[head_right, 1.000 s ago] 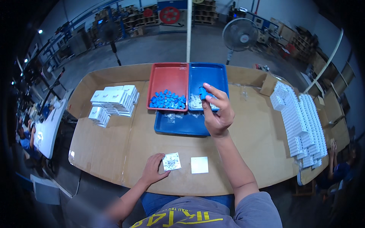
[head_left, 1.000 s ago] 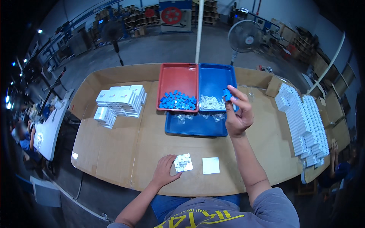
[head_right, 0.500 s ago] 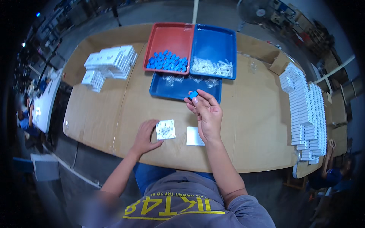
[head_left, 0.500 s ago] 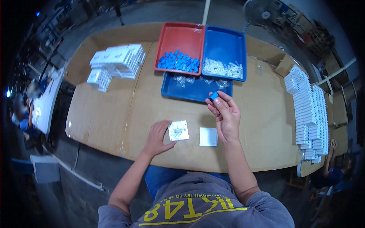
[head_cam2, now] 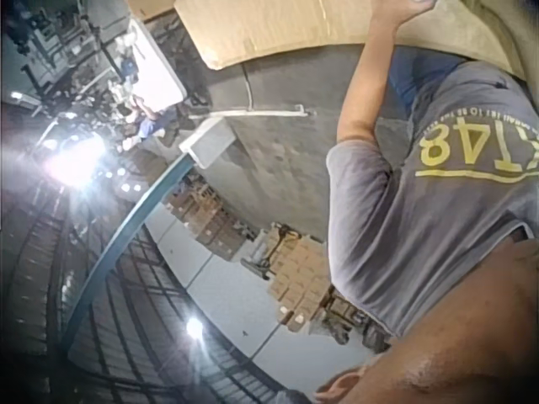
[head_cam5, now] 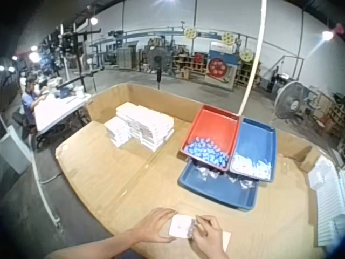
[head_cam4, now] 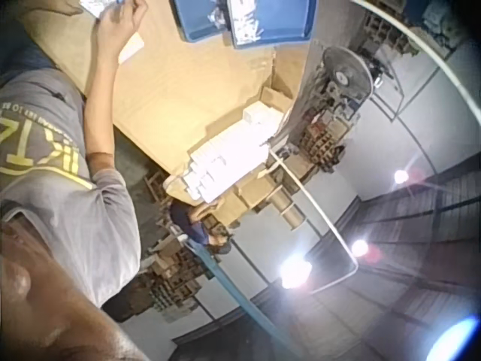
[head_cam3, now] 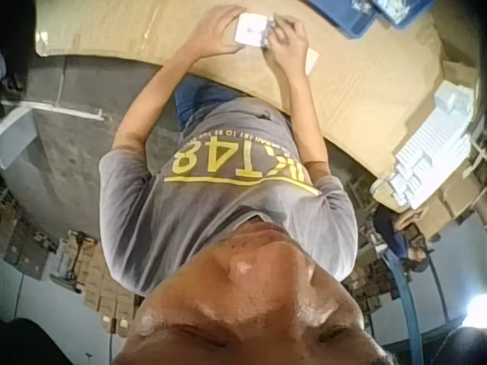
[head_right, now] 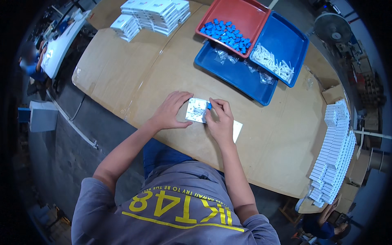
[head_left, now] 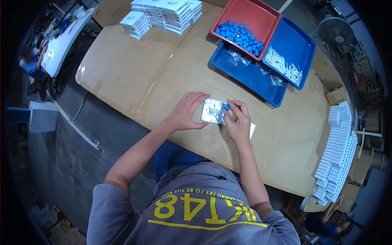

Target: Assembling and packing small electronic components into individual white boxes at a factory workstation.

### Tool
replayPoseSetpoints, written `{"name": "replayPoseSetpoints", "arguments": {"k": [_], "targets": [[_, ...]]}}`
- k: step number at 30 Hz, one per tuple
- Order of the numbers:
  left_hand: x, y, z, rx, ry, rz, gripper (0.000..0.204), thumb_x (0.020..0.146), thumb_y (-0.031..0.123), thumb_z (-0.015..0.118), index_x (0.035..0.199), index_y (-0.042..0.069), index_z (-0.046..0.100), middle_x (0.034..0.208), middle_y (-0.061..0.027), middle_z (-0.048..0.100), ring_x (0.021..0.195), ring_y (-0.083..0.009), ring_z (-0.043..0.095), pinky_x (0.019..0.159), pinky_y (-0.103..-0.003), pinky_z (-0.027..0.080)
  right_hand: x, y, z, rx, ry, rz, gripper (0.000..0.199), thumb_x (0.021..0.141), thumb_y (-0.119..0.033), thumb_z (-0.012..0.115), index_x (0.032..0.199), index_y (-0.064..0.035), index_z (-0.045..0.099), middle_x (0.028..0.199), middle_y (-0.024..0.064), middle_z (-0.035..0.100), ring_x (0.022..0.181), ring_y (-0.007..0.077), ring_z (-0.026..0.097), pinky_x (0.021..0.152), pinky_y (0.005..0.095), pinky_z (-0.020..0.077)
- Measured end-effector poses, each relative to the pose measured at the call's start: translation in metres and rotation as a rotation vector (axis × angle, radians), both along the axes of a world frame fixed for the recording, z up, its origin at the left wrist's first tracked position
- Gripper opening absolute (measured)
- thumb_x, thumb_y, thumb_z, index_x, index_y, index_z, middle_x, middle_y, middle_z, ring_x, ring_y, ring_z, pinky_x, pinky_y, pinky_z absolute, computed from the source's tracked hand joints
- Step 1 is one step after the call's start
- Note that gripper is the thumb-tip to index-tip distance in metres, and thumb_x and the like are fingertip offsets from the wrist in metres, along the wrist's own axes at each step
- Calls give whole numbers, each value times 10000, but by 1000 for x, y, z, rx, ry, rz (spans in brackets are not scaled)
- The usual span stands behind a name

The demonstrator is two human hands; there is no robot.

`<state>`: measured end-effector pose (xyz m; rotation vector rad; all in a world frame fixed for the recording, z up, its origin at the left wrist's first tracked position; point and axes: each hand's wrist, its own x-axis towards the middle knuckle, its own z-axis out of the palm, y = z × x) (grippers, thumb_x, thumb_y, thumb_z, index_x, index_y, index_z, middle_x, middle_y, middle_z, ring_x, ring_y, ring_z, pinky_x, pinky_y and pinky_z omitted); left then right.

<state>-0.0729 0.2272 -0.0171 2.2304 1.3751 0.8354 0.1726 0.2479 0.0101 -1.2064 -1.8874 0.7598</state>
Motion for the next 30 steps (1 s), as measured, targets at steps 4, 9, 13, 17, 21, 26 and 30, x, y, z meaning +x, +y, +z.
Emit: {"name": "replayPoseSetpoints", "arguments": {"k": [4, 9, 13, 17, 21, 26, 30], "targets": [[-2, 1, -4, 10, -25, 8, 948, 708, 398, 894, 1490, 53, 482, 1444, -166, 568, 1393, -341, 506, 1230, -527, 341, -24, 5, 1, -9, -19, 79, 339, 887, -13, 755, 1219, 24, 696, 1173, 165, 671, 1069, 329, 690, 901, 385, 556], [-5, 1, -9, -27, -27, 14, 943, 716, 397, 895, 1496, 60, 485, 1452, -160, 565, 1405, -334, 494, 1246, -508, 325, -37, 17, -13, -44, -87, 149, 266, 892, -32, 747, 1145, 30, 693, 1191, 164, 672, 1091, 346, 675, 910, 413, 557], [-6, 1, -9, -56, -46, 10, 967, 712, 410, 900, 1512, 71, 476, 1466, -156, 561, 1418, -328, 482, 1259, -495, 312, -44, 20, -15, -9, -162, 182, 236, 896, -45, 740, 1118, 30, 714, 1199, 161, 679, 1099, 348, 674, 934, 421, 561], [-8, 1, -11, -70, -37, 13, 976, 717, 421, 898, 1522, 79, 467, 1472, -156, 558, 1421, -327, 481, 1255, -492, 315, -48, 20, -15, 7, -193, 185, 225, 895, -37, 740, 1109, 33, 728, 1206, 160, 683, 1102, 340, 679, 918, 411, 572], [-9, 2, -14, -54, -23, 19, 963, 730, 426, 889, 1523, 82, 462, 1458, -159, 567, 1414, -344, 485, 1245, -495, 323, -50, 19, -18, -15, -183, 174, 238, 899, -26, 744, 1129, 34, 732, 1225, 158, 692, 1079, 324, 704, 885, 391, 590], [-11, 3, -14, -41, -48, 0, 952, 738, 431, 884, 1517, 81, 462, 1449, -168, 571, 1401, -363, 493, 1237, -502, 328, -52, 18, -18, -27, -169, 154, 224, 909, -22, 749, 1125, 33, 736, 1228, 157, 705, 1042, 310, 729, 860, 375, 604], [-12, 4, -15, -49, -53, 2, 942, 751, 445, 874, 1514, 78, 461, 1450, -183, 568, 1396, -366, 498, 1233, -507, 333, -53, 16, -25, -7, -133, 131, 209, 907, -21, 757, 1109, 32, 742, 1210, 161, 720, 1040, 299, 738, 834, 369, 618]]}}
